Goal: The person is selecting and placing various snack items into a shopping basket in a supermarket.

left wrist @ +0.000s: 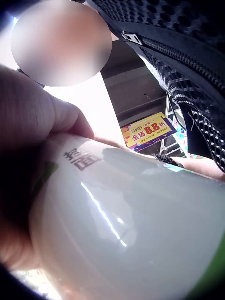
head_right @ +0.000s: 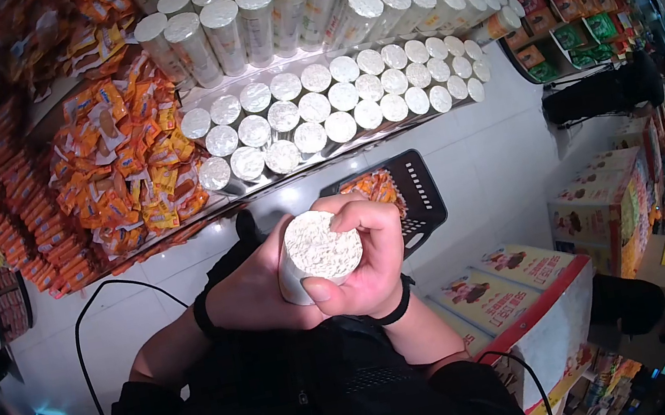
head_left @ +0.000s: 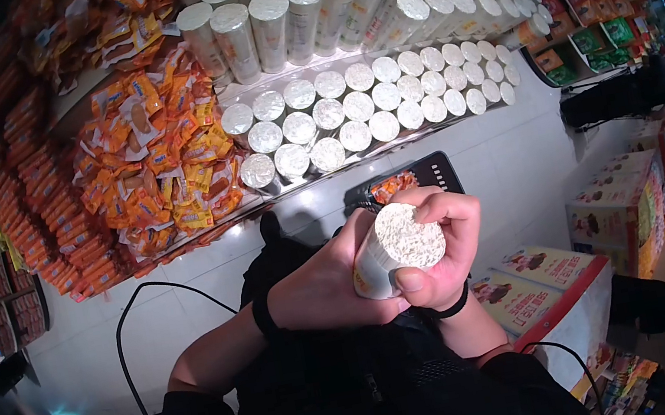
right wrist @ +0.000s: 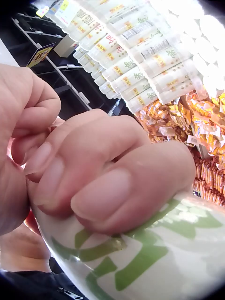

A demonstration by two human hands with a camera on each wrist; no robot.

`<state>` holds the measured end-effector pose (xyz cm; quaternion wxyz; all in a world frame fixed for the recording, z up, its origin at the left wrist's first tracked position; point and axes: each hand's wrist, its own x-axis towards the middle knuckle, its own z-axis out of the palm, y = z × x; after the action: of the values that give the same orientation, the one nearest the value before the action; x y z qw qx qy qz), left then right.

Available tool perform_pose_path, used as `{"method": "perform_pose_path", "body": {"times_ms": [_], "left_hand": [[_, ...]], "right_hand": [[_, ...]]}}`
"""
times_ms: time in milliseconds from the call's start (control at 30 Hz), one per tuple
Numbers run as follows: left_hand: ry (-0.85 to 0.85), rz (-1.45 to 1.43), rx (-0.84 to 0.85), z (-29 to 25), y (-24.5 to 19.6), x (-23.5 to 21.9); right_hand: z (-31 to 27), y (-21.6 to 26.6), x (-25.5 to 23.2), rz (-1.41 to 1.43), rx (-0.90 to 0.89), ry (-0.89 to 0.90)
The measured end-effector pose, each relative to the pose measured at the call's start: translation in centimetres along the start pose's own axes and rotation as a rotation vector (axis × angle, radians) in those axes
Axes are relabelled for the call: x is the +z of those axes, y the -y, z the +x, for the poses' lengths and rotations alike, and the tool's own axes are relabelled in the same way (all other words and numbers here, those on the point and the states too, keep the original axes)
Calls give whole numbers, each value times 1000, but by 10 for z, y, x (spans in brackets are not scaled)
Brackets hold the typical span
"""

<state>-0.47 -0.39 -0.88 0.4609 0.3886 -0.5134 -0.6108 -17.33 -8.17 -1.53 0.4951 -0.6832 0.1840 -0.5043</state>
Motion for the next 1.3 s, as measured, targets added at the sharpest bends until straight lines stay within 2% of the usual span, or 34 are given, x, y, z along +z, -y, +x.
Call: {"method": "perform_pose_path", "body": {"times_ms": [100, 467, 567, 767, 1300], "left_hand": [[-7, 30, 34, 2, 2, 0], [-7, -21, -59, 4, -3, -4], [-22, 4, -32, 4, -1, -5], [-18, 19, -32, 3, -2, -10], [-35, -9, -11, 0, -1, -9]], "right_hand": [[0, -2, -1, -3, -16, -4], [1, -3, -4, 11, 10, 13], [0, -5, 4, 56, 0, -73], [-3, -6, 7, 75, 34, -96], [0, -6, 3, 38, 23, -34]]}}
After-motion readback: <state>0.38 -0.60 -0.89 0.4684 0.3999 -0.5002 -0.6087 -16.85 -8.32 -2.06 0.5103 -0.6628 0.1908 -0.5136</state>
